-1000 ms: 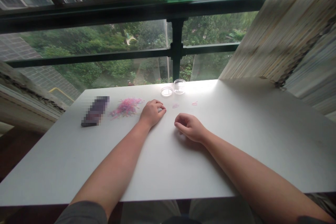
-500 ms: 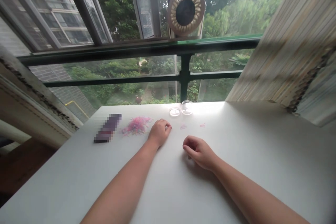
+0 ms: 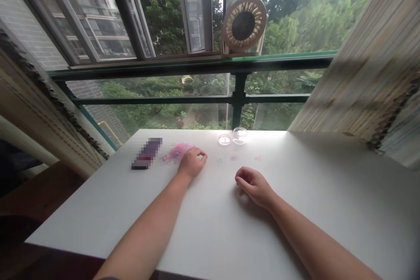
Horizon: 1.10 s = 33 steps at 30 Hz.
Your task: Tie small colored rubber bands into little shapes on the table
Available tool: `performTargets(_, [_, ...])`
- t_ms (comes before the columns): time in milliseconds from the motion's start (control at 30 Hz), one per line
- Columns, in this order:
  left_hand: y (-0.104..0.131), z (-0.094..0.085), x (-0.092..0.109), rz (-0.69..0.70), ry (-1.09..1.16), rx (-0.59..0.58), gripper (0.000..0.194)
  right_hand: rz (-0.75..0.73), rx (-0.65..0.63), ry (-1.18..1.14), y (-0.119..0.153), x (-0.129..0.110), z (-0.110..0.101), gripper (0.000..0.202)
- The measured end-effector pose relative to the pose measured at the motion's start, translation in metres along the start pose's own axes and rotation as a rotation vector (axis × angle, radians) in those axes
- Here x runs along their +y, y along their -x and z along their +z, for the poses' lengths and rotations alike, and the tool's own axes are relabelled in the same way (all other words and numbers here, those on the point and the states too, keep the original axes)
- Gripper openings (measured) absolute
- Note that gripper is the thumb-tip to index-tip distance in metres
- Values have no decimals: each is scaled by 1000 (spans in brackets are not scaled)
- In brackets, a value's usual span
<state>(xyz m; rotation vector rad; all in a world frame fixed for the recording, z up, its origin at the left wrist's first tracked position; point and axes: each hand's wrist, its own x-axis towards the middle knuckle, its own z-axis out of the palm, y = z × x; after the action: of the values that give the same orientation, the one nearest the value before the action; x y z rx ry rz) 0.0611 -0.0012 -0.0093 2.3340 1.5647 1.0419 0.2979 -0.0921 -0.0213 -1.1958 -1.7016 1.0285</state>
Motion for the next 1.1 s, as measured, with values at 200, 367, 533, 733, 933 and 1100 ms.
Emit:
performTargets(200, [9,-41,-44,-152,-119,188,20,-1,0,-39,-1,-3,-3,11])
performTargets(367, [20,-48,-60,-223,-131,160,22,11,16,-52,1,-8,-5,10])
performTargets(533, [13,-48,-62,-175,-146,146,32,27,11,-60,4,-11,-7,9])
performTargets(733, [13,-44,-54,-7,-147,28,32,46,-18,-55,6,-11,-9,9])
performTargets(933, [14,-39,-42,36,-181,-134,23,66,-27,-28,7,-15,-9,11])
performTargets(1100, [13,-37,-41,-10,-187,-126,15,57,-30,-3,8,-16,-10,11])
